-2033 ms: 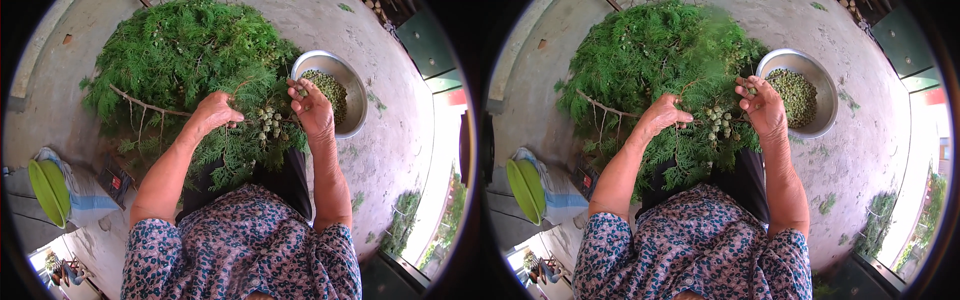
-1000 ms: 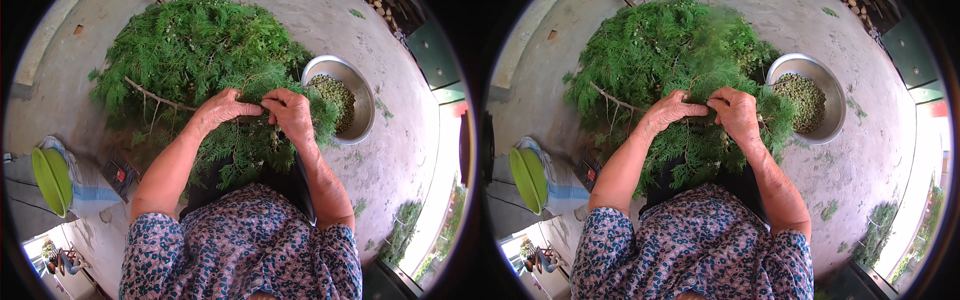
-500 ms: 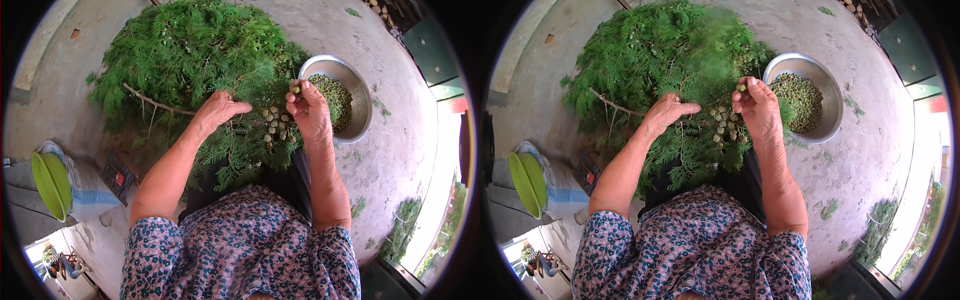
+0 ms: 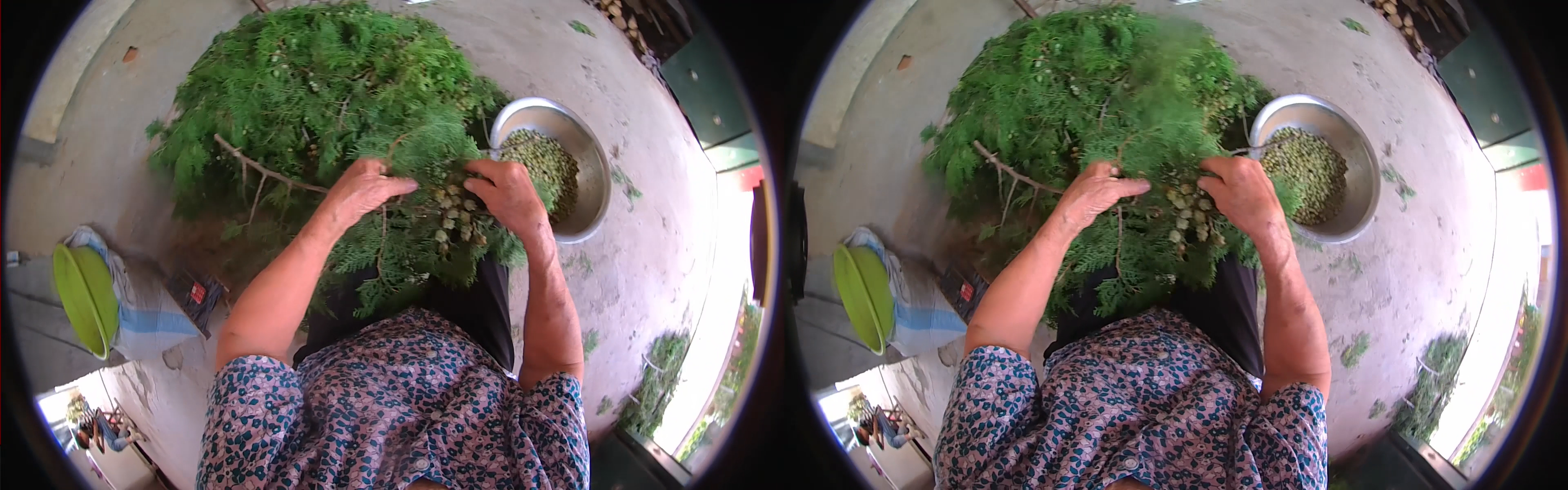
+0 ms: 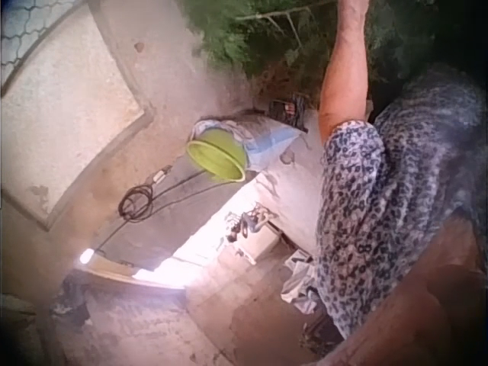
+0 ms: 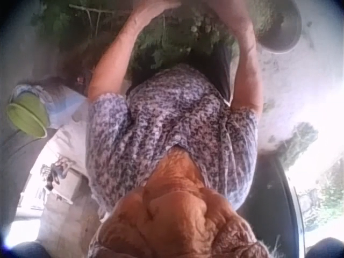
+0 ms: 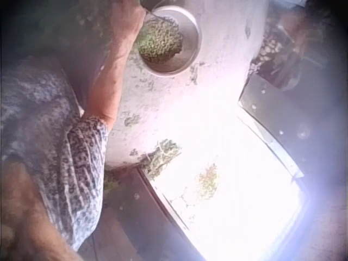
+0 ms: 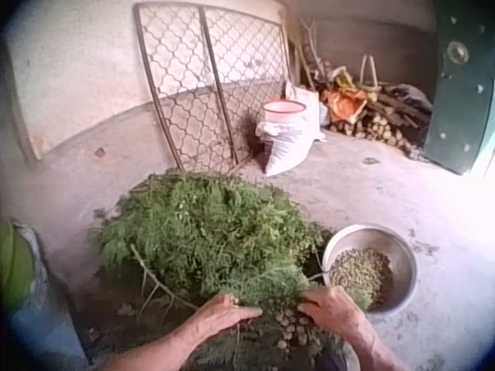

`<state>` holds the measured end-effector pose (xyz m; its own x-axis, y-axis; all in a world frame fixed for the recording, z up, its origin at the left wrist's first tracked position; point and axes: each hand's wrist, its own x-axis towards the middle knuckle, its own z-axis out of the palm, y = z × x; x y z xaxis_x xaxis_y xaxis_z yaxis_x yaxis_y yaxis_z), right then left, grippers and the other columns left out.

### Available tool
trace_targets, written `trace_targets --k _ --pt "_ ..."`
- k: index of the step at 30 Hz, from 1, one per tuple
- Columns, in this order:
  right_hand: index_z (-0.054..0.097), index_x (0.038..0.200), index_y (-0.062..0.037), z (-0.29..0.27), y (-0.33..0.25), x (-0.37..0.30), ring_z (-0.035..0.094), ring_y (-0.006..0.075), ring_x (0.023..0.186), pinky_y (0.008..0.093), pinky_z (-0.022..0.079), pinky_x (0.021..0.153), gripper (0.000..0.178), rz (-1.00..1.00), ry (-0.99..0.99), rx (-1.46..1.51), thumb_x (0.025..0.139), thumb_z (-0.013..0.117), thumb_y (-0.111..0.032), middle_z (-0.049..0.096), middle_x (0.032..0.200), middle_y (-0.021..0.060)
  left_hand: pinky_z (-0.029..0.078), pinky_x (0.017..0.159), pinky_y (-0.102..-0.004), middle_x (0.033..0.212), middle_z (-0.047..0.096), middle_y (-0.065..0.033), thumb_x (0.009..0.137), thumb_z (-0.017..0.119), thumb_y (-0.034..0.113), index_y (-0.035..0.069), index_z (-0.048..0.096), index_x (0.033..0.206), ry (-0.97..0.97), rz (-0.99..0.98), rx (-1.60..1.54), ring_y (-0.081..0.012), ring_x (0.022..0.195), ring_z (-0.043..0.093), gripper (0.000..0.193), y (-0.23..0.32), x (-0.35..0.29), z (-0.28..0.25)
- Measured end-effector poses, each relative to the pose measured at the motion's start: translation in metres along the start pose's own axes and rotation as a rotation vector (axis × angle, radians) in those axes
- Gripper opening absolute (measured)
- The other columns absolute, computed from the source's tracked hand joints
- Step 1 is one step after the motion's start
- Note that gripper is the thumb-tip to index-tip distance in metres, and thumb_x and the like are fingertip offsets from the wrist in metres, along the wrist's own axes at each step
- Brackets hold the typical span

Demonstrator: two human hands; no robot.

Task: The person plucks small green cypress berries from branches by hand and drops them into a large metal basin.

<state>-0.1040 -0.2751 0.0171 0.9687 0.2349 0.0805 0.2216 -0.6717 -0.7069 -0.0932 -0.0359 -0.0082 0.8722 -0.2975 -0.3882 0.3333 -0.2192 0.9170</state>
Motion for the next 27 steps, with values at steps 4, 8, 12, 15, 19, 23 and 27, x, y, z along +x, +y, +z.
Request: trace_targets --k 4,8,12,15,19,23,27 --pt "0.063 0.093 -0.002 0.004 0.007 0.004 0.061 0.0313 0.074 0.0376 0.047 0.068 0.025 -0.042 -0.068 0.117 0.071 0.062 -0.015 0.062 0.079 0.018 0.037 0.068 -0.0294 0.085 0.047 -0.004 0.066 0.075 0.038 0.002 0.052 0.079 0.092 0.091 0.37 -0.0147 0.079 0.043 0.045 -0.013 0.005 -0.004" --pt "0.062 0.091 -0.0028 0.0 0.0 0.008 0.061 0.029 0.071 0.0359 0.047 0.066 0.023 -0.014 -0.143 0.007 0.072 0.062 -0.014 0.062 0.075 0.016 0.043 0.077 -0.0315 0.081 0.061 -0.0089 0.062 0.077 0.037 0.002 0.061 0.091 -0.03 -0.061 0.517 -0.019 0.077 0.056 0.049 0.019 0.0 0.002" --pt "0.061 0.088 -0.0045 -0.005 -0.004 0.004 0.06 0.0321 0.072 0.0396 0.046 0.065 0.02 -0.086 -0.164 -0.113 0.072 0.063 -0.016 0.061 0.074 0.0156 0.045 0.082 -0.0335 0.088 0.065 -0.0159 0.054 0.081 0.035 0.0 0.06 0.1 -0.063 0.056 0.535 -0.0258 0.087 0.061 0.062 0.012 0.003 -0.002" --pt "0.06 0.085 -0.0041 -0.003 0.002 0.004 0.059 0.0346 0.077 0.0431 0.046 0.067 0.02 -0.102 -0.223 -0.18 0.072 0.063 -0.019 0.06 0.074 0.0156 0.045 0.082 -0.0336 0.088 0.065 -0.0156 0.054 0.081 0.033 -0.003 0.059 0.1 -0.074 0.068 0.499 -0.0263 0.087 0.061 0.063 0.01 0.004 0.0" --pt "0.061 0.085 -0.0027 -0.005 0.008 0.0 0.059 0.0328 0.07 0.039 0.046 0.062 0.018 -0.036 -0.071 -0.147 0.073 0.063 -0.015 0.06 0.073 0.0168 0.046 0.081 -0.0322 0.089 0.065 -0.0133 0.059 0.079 0.025 -0.001 0.059 0.101 -0.052 0.043 0.457 -0.0232 0.084 0.062 0.053 0.001 0.008 -0.002" --pt "0.063 0.084 -0.0016 -0.009 0.007 -0.002 0.06 0.0263 0.066 0.0347 0.046 0.062 0.017 0.111 0.097 0.153 0.075 0.063 -0.016 0.061 0.071 0.0148 0.045 0.075 -0.0282 0.088 0.063 -0.0073 0.061 0.079 0.017 -0.001 0.059 0.098 -0.039 0.018 0.195 -0.0157 0.076 0.06 0.045 0.033 -0.01 0.006" --pt "0.062 0.081 0.0 0.011 0.005 -0.004 0.052 0.0162 0.053 0.0301 0.043 0.051 0.016 0.255 0.405 0.318 0.081 0.061 -0.016 0.058 0.063 0.0094 0.046 0.073 -0.0287 0.091 0.061 -0.0081 0.063 0.077 0.011 0.0 0.054 0.105 -0.032 0.038 0.102 -0.0171 0.079 0.062 0.049 0.027 -0.009 -0.001"
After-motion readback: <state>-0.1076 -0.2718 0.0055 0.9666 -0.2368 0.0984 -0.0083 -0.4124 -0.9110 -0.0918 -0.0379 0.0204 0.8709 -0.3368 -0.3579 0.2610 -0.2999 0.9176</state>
